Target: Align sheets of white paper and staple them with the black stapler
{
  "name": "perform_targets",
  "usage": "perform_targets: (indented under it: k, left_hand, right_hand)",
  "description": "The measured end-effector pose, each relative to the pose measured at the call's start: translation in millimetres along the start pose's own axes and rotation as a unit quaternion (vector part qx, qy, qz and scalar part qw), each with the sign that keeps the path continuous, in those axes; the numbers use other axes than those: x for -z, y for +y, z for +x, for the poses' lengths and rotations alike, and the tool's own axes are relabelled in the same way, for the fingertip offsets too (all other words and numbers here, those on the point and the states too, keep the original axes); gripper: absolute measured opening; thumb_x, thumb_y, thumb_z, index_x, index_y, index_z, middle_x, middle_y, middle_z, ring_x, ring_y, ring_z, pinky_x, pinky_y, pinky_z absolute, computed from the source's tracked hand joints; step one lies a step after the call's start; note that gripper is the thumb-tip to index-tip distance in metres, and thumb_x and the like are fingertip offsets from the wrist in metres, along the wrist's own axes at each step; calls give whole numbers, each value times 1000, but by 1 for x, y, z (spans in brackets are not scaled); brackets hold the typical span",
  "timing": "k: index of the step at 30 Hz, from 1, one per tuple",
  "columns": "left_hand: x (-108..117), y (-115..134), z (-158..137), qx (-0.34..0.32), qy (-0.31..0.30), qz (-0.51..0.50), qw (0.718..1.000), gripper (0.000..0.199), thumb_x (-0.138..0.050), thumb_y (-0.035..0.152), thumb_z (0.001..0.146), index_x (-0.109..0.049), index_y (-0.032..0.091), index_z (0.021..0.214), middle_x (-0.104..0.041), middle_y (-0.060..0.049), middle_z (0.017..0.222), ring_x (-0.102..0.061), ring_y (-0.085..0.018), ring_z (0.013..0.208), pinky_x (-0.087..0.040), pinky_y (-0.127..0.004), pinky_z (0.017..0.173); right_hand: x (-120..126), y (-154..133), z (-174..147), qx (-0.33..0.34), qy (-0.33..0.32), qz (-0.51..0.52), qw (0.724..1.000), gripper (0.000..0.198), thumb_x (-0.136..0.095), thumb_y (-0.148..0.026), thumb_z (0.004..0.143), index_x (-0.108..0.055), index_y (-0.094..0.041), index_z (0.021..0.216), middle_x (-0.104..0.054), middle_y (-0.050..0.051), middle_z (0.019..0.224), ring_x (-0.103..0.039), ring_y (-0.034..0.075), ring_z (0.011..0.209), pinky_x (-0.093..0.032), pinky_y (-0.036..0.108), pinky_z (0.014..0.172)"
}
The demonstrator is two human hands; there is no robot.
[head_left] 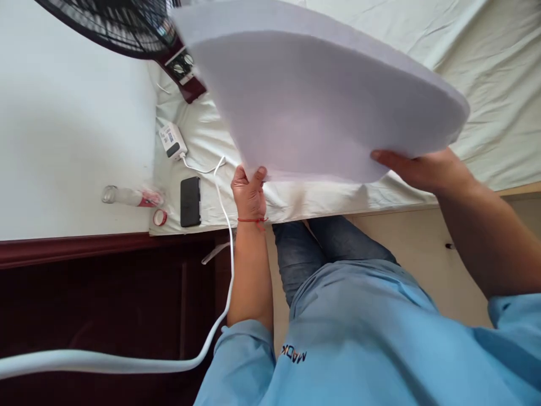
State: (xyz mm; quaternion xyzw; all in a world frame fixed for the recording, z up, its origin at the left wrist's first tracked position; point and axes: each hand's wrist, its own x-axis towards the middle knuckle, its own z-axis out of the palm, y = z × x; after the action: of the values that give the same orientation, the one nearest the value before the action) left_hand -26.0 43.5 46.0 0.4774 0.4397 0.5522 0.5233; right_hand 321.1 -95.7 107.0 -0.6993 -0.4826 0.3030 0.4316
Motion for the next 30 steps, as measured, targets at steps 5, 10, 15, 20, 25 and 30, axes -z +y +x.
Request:
perform_targets:
  k: [5, 10, 15, 20, 25, 30]
  left_hand:
    - [7, -5, -7, -10, -6, 38, 999, 62, -107, 55, 55, -71, 22, 94, -80, -1, 99, -74, -16, 97, -59, -30, 99]
    - [15, -10, -15, 5, -27, 42, 999, 66, -108, 53, 53, -75, 22, 101, -81, -5, 105, -76, -22, 109, -59, -37, 107]
    - [11, -2, -17, 27, -9, 47, 999, 72, -108, 54, 52, -79, 21, 110, -81, -6, 98, -78, -25, 106, -62, -41, 105]
    - [17, 1, -15, 15, -39, 28, 999, 81, -107, 57, 49, -78, 26, 117, -82, -5, 104, -79, -26, 111, -62, -40, 108]
    - [21, -12, -25, 75, -79, 47, 993, 83, -109, 47, 47, -77, 23, 120, -83, -7, 102, -80, -28, 111, -63, -42, 106]
    - [29, -8, -29, 46, -97, 113, 988, 72, -105, 55, 54, -79, 23, 113, -82, -7, 96, -80, -27, 105, -64, -44, 103]
  right_hand:
    - [10, -10, 15, 88, -61, -89, 990, 23, -81, -34, 92, -75, -17, 78, -73, 5, 84, -69, 24, 91, -59, 45, 97]
    - [4, 9, 16, 81, -136, -12, 987, 22, -87, -40, 86, -83, -19, 86, -80, 6, 90, -70, 22, 87, -59, 41, 90]
    - [-11, 16, 13, 75, -81, 117, 987, 28, -91, -47, 82, -82, -20, 80, -77, 2, 86, -69, 20, 83, -62, 40, 84]
    - [-3, 12, 13, 86, -85, 143, 982, 30, -99, -40, 76, -81, -18, 86, -77, 4, 94, -70, 21, 92, -62, 37, 88]
    - [-2, 19, 12, 42, -132, 128, 982, 43, -100, -34, 74, -82, -15, 107, -80, 7, 108, -70, 22, 99, -62, 36, 94]
    - [-10, 21, 7, 34, -99, 129, 986, 35, -98, -42, 75, -80, -20, 97, -78, 5, 103, -71, 25, 100, -63, 40, 95]
